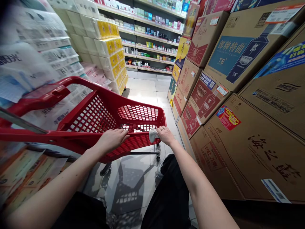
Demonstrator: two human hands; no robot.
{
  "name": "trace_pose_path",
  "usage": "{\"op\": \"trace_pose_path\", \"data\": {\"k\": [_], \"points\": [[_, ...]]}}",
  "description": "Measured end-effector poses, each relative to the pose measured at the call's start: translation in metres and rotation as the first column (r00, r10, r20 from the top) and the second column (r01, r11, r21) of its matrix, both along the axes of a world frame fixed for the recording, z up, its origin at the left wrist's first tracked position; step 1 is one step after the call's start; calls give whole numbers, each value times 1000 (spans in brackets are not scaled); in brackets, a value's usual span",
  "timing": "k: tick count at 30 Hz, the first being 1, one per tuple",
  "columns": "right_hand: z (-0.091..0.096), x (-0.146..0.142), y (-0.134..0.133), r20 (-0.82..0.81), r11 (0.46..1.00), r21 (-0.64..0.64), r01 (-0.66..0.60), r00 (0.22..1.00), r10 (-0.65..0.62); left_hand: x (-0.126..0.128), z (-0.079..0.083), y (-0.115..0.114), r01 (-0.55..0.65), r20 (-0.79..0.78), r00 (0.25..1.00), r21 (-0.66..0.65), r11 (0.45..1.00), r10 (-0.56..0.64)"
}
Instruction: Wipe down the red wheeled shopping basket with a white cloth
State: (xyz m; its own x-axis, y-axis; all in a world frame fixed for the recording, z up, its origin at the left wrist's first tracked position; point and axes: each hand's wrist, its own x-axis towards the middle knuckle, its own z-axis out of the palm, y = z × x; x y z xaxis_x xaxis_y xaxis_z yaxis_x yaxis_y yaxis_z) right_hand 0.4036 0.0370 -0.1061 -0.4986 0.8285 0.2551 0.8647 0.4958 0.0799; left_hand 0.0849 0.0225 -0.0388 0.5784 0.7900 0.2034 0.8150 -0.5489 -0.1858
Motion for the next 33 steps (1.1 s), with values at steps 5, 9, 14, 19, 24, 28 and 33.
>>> {"op": "trace_pose_path", "data": {"k": [5,9,14,19,24,28,33], "points": [[-1,-5,8,-3,1000,24,11,1000,-11,-49,16,0,-106,-68,992,38,994,109],[0,-13,13,31,998,46,43,999,-44,-59,22,1,-110,-98,989,17,994,111],[6,-51,17,65,997,73,27,997,-31,-48,23,3,-129,-58,990,-25,991,127],[12,-110,19,39,996,89,-19,999,15,-49,23,2,-115,-51,992,-6,993,114],[15,-110,15,31,995,78,-57,998,55,-52,24,-1,-120,-25,992,-9,993,120],[12,-64,12,59,999,46,19,998,-22,-49,27,-4,-148,-28,989,-17,989,147],[8,-44,10,68,990,60,130,989,-134,-44,24,-4,-149,-78,986,16,989,150]]}}
